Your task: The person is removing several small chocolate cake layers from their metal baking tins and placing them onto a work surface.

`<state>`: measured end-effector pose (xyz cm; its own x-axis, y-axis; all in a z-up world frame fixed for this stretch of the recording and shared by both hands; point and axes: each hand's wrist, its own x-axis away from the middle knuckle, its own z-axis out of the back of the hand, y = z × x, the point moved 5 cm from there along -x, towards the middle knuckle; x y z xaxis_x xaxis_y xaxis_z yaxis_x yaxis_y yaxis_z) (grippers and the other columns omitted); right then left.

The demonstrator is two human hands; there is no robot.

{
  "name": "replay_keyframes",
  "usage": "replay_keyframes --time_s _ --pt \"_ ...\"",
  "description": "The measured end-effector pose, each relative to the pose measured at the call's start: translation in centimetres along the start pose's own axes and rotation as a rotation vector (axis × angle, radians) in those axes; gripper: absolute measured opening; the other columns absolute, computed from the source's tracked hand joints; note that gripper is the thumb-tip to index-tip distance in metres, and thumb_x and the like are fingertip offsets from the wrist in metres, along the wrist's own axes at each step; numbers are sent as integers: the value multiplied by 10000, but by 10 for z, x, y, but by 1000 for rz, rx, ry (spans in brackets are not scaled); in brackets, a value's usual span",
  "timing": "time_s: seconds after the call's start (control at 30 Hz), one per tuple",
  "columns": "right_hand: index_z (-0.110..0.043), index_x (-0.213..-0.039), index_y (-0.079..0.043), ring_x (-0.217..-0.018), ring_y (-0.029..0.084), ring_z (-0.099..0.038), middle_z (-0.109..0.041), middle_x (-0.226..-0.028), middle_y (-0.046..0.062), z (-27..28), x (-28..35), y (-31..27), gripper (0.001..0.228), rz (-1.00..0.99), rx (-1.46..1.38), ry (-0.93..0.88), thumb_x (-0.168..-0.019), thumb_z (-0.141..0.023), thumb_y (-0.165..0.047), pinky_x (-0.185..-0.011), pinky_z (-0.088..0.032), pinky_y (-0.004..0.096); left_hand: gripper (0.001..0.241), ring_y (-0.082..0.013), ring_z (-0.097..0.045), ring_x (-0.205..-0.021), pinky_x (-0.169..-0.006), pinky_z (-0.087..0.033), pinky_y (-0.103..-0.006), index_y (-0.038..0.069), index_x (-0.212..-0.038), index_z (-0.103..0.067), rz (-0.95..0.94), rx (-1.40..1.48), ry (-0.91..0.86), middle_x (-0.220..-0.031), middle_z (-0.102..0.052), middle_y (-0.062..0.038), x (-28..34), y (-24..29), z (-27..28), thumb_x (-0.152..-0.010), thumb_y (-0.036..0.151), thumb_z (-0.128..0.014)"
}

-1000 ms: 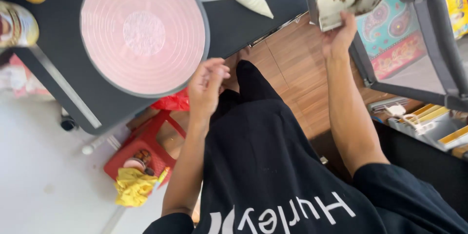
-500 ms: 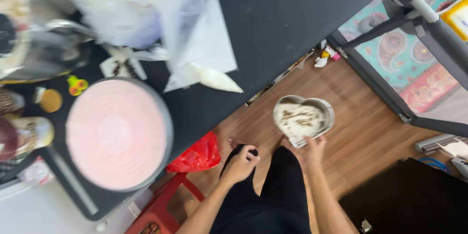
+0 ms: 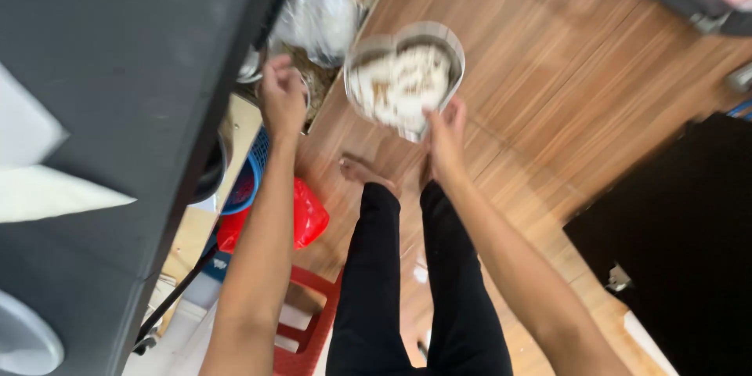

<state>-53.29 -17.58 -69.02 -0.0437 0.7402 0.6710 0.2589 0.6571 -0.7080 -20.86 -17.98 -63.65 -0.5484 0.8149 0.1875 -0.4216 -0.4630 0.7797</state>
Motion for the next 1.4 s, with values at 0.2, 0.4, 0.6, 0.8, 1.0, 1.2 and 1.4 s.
replay_keyframes --time_s 0.2,0.4,0.6,0.8,1.0,1.2,1.4 --pt "-97 -1506 -185 -815 201 -682 -636 -1161 146 -84 -114 -65 1004 97 48 63 -830 -827 -318 -515 -565 332 314 -115 -667 -798 -779 -555 -260 17 -1347 -534 74 290 36 -1006 -681 -57 -1 -11 -9 -1039 21 -594" --pt "-570 -1181 -14 -742 116 -664 -664 -961 35 -136 -217 -9 494 79 133 -40 -899 -802 -348 -546 -596 262 364 -108 -664 -821 -675 -491 -214 22 -1394 -500 -10 302 246 -1048 -646 -49 13 -22 43 -1038 -28 -565" --pt "-652 -1057 9 -745 120 -546 -630 -878 39 -111 -161 -28 188 174 278 -174 -1060 -668 -178 -616 -463 286 377 -112 -692 -747 -528 -532 -211 67 -1333 -486 119 231 589 -1024 -628 -58 -42 -67 135 -963 17 -543" --pt "-594 -1278 -84 -915 87 -643 -673 -1090 2 -47 -127 34 259 147 159 -118 -1022 -635 -74 -681 -556 253 394 -187 -750 -755 -634 -647 -324 13 -1282 -523 588 465 437 -1004 -665 -126 -119 -148 168 -1013 290 -450" --pt "-614 -1253 -97 -875 95 -646 -651 -1051 1 -16 -98 114 234 -121 104 -102 -1020 -615 -84 -691 -548 251 487 -196 -560 -727 -585 -422 -311 50 -1132 -607 659 450 296 -884 -619 -90 -158 -199 171 -1004 516 -555" --pt "-639 -1232 -106 -872 100 -666 -673 -1065 -1 -3 -86 145 216 -209 134 -96 -1019 -616 -123 -718 -556 256 476 -237 -672 -1032 -801 -505 -436 131 -1251 -639 702 673 318 -1174 -723 -76 -183 -232 181 -877 425 -646" --pt "-635 -1232 -106 -881 96 -677 -690 -1062 -3 14 -76 153 202 -244 156 -101 -1033 -607 -129 -729 -557 247 571 -331 -722 -1142 -964 -602 -505 77 -1353 -588 618 814 349 -1322 -682 -156 -209 -280 218 -869 358 -705"
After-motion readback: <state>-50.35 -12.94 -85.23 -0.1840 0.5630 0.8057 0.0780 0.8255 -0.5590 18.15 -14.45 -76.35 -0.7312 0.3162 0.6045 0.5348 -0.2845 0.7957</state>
